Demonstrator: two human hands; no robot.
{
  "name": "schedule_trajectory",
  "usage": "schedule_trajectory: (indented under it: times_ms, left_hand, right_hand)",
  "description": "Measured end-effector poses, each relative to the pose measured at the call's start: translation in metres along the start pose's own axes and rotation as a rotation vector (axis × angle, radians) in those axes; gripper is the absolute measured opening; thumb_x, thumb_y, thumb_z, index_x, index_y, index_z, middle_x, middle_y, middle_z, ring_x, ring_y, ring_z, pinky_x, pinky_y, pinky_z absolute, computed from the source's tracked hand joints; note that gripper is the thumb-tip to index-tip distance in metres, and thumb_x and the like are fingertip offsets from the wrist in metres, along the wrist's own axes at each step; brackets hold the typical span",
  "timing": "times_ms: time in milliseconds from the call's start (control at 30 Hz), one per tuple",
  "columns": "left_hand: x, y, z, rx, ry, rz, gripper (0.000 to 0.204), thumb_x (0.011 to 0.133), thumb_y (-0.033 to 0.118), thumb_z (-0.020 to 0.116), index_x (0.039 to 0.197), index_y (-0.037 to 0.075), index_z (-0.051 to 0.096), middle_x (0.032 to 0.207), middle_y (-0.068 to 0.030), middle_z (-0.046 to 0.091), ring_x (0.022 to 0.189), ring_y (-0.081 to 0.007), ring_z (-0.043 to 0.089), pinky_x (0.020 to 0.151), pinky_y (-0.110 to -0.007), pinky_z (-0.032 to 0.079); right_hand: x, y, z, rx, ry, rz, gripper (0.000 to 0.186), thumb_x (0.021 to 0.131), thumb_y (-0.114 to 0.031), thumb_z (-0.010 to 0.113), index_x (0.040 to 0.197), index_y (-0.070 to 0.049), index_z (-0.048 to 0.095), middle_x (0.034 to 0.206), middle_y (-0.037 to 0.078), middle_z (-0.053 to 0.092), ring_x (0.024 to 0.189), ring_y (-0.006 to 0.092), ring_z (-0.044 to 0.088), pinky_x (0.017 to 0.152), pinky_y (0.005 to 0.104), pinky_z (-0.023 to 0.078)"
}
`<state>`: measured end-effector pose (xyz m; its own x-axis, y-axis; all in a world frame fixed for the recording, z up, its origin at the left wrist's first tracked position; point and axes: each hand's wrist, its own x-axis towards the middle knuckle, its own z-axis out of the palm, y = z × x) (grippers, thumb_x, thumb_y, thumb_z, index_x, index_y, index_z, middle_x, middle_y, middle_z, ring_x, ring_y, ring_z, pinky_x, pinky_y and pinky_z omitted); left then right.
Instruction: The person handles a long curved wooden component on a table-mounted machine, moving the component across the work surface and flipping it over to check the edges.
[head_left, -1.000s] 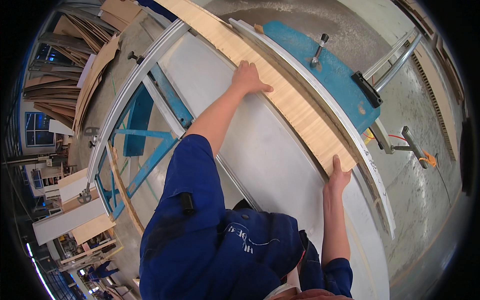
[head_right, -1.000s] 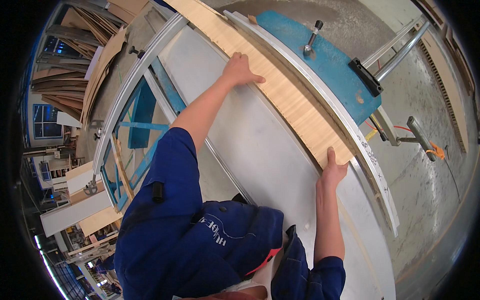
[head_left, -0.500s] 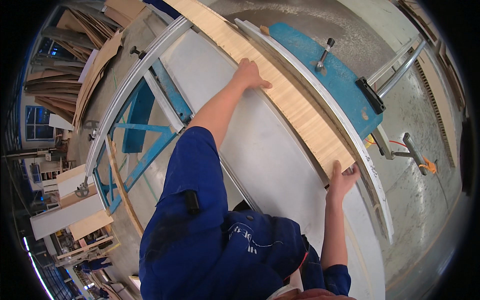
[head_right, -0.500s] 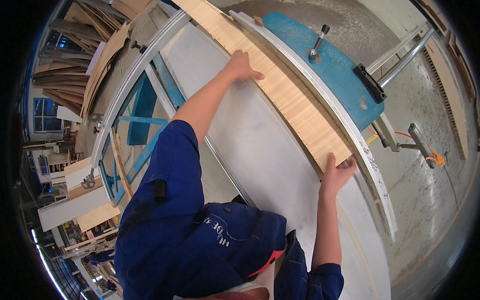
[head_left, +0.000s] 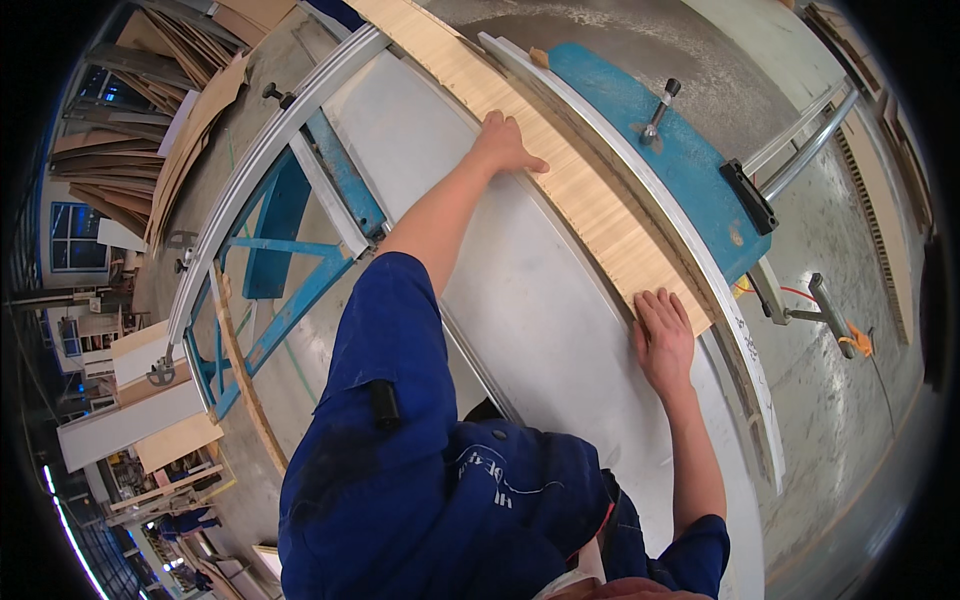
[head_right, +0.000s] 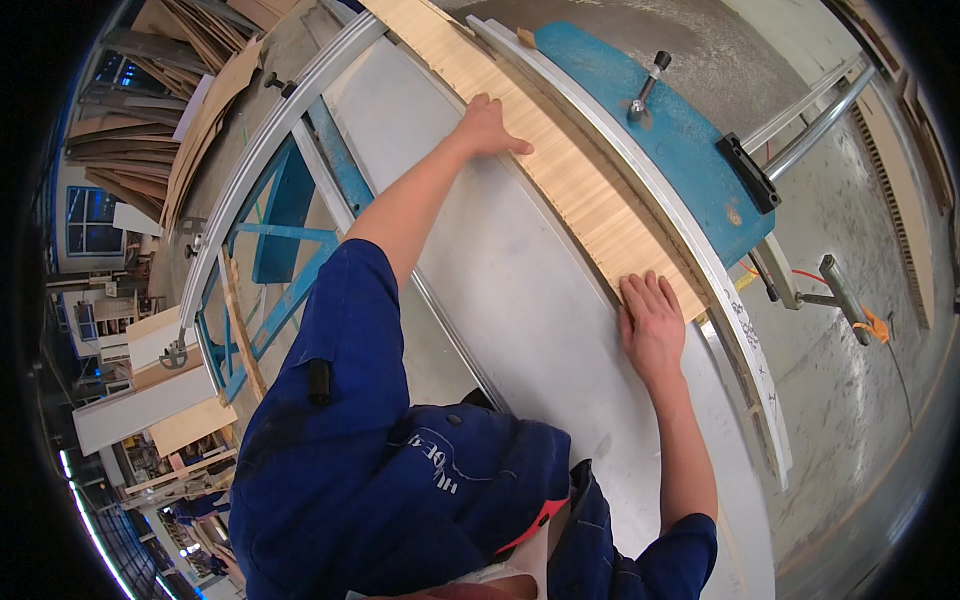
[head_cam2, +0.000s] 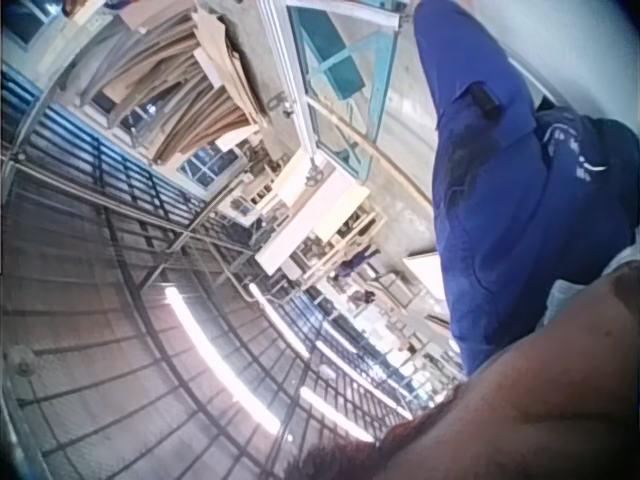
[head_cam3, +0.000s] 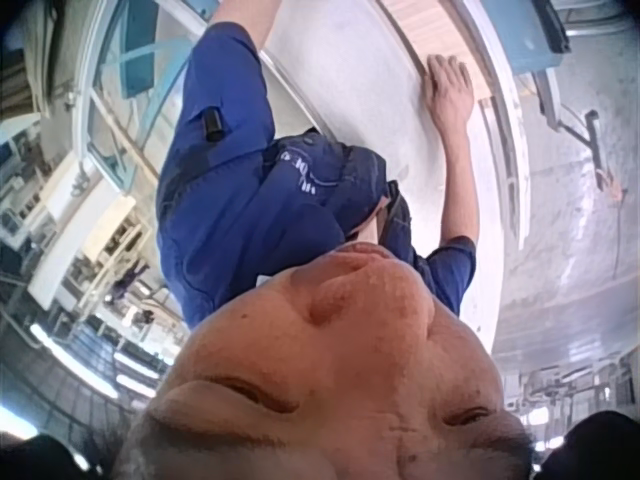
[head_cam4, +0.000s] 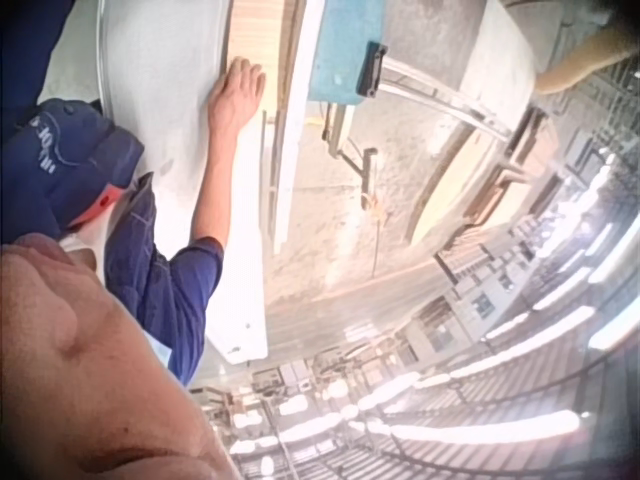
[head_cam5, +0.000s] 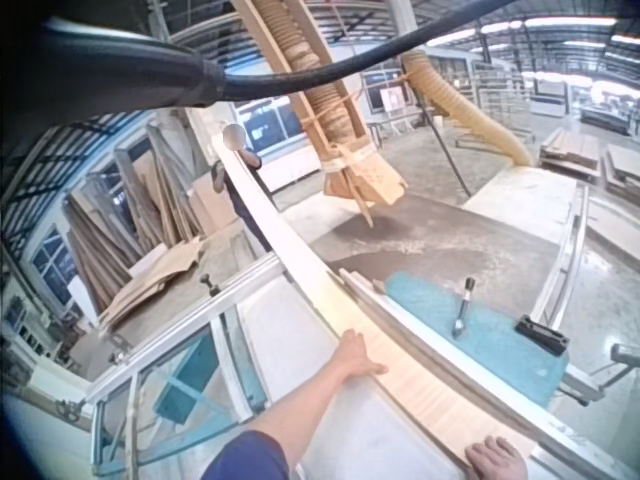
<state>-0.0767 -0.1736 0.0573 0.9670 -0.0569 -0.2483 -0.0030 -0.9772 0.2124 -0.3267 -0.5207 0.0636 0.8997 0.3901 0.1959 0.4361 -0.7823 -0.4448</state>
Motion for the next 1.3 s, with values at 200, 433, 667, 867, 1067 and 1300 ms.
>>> schedule_trajectory:
  times_ms: [200,433,667,867,1067,1300]
  left_hand:
    - [0.0,0.003,-0.006,0.032,-0.046,0.0,0.104,0.058,0.058,0.084,0.124,-0.015,0.052,0.14,-0.0322,0.041,0.14,-0.0412,0.03,0.113,-0.042,0.036]
    - [0.006,-0.012,0.007,0.005,0.027,0.005,0.105,0.058,0.058,0.084,0.126,-0.015,0.051,0.142,-0.0332,0.04,0.141,-0.0418,0.029,0.114,-0.042,0.033]
    - [0.012,-0.021,0.012,-0.01,0.017,0.007,0.111,0.058,0.058,0.084,0.132,-0.016,0.046,0.146,-0.035,0.034,0.143,-0.044,0.024,0.116,-0.044,0.03]
    - [0.019,-0.029,0.01,0.008,0.008,0.008,0.111,0.059,0.059,0.083,0.132,-0.015,0.046,0.148,-0.0358,0.031,0.143,-0.045,0.023,0.117,-0.045,0.029]
    - [0.026,-0.039,0.013,0.023,0.002,-0.006,0.109,0.059,0.06,0.082,0.131,-0.015,0.048,0.15,-0.0353,0.029,0.144,-0.0448,0.023,0.116,-0.045,0.03]
    - [0.029,-0.046,0.015,0.072,0.086,-0.043,0.106,0.057,0.064,0.081,0.128,-0.01,0.055,0.139,-0.0224,0.047,0.135,-0.037,0.035,0.11,-0.04,0.038]
  right_hand:
    - [0.003,0.001,0.004,0.033,0.019,-0.013,0.036,0.083,-0.003,0.065,0.118,-0.002,0.065,0.123,0.014,0.065,0.123,0.034,0.057,0.11,0.0438,0.039]
    - [0.006,0.002,0.017,-0.012,0.04,-0.059,0.037,0.082,-0.003,0.066,0.119,-0.002,0.065,0.124,0.014,0.065,0.122,0.0342,0.057,0.109,0.0434,0.041]
    - [0.011,0.003,0.021,0.01,0.015,-0.051,0.039,0.08,-0.005,0.068,0.119,-0.002,0.065,0.124,0.014,0.065,0.121,0.0344,0.058,0.109,0.0425,0.042]
    - [0.018,0.001,0.032,0.027,0.054,-0.029,0.037,0.081,-0.005,0.069,0.118,-0.003,0.066,0.122,0.014,0.066,0.121,0.0344,0.058,0.108,0.0429,0.043]
    - [0.023,-0.002,0.042,0.05,0.11,-0.019,0.031,0.081,-0.004,0.068,0.112,-0.005,0.07,0.117,0.01,0.068,0.117,0.0312,0.061,0.099,0.0412,0.047]
    - [0.03,-0.007,0.05,0.034,0.135,0.009,0.03,0.08,-0.003,0.069,0.11,-0.006,0.071,0.115,0.008,0.07,0.113,0.028,0.064,0.087,0.0386,0.049]
